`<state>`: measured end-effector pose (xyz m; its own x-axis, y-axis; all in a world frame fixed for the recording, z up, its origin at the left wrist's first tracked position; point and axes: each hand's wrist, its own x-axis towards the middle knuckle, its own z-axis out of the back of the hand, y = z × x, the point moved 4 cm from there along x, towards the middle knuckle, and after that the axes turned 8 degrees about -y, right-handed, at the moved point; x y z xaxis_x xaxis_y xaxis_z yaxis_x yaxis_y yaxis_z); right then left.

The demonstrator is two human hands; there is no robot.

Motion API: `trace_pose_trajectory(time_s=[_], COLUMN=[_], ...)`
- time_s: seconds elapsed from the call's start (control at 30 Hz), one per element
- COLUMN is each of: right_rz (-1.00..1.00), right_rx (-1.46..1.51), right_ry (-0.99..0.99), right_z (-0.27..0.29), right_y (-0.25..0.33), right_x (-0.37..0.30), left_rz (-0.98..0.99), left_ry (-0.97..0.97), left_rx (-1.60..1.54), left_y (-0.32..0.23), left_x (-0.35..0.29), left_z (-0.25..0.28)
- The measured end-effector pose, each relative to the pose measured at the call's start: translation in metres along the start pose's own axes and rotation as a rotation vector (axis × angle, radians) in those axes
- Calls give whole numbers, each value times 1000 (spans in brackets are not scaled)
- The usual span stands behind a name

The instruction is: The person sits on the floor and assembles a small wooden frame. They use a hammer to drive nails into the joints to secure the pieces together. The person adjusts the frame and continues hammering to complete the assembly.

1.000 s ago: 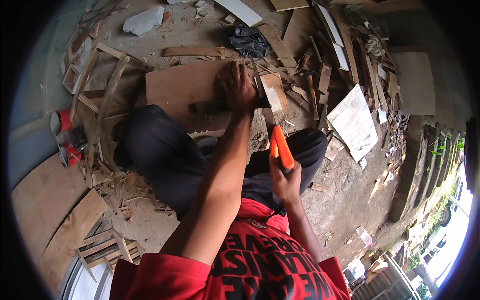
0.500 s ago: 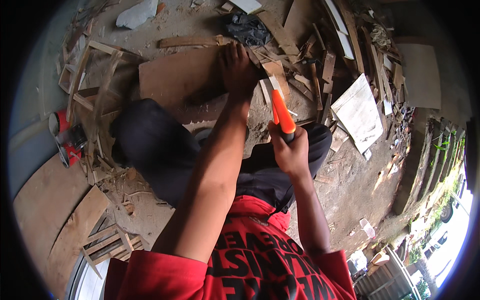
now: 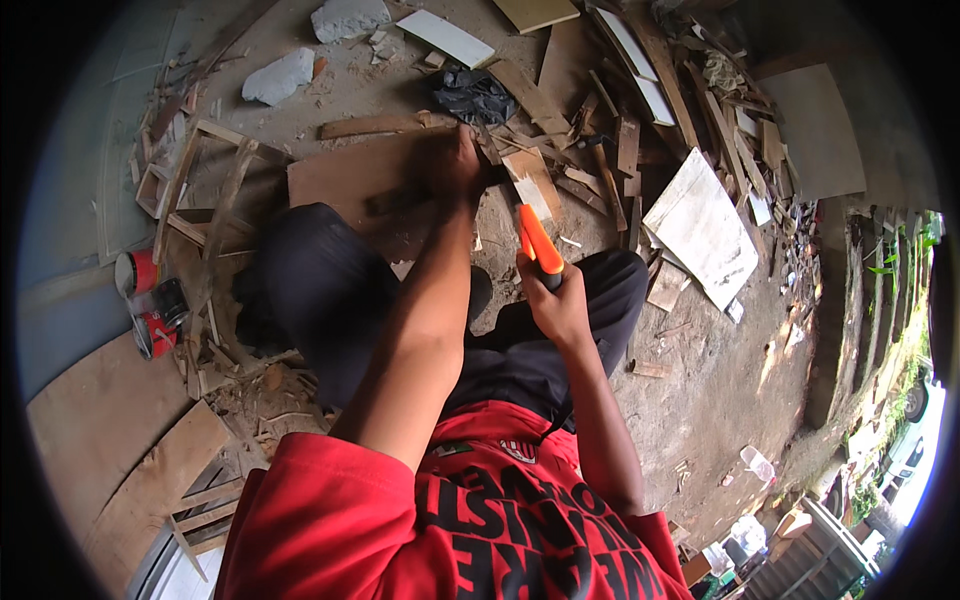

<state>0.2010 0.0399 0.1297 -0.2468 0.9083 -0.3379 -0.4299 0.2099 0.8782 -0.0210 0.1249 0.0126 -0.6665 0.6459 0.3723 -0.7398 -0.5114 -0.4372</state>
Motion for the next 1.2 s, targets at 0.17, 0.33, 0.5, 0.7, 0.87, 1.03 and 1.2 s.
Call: trace_pose_trajectory(time_s=[0.17,0.33,0.5,0.7,0.87,1.03,1.2], right_rz=[38,-35,107,111,50,46,25], right_rx=[13,101,25,36,-77,-75,-46], right_ry=[-36,-67,-142,-172,-107,-99,-97], right_z=[5,19,18,33,17,14,15], right_y=[20,-4,16,12,24,31,29], right_x=[-35,-45,-36,-30,-39,-43,-43], left_rz=[5,-22,8,-49,-74,-99,-79], left_ry=[179,161,1,-111,-37,-136,-96], left_rx=[-49,0,172,120,134,54,56], left_y=[-15,-23,-27,-31,-27,-19,-23], left_x=[-41,-52,-52,-49,-45,-42,-39], left_z=[2,-2,-16,-7,2,3,0])
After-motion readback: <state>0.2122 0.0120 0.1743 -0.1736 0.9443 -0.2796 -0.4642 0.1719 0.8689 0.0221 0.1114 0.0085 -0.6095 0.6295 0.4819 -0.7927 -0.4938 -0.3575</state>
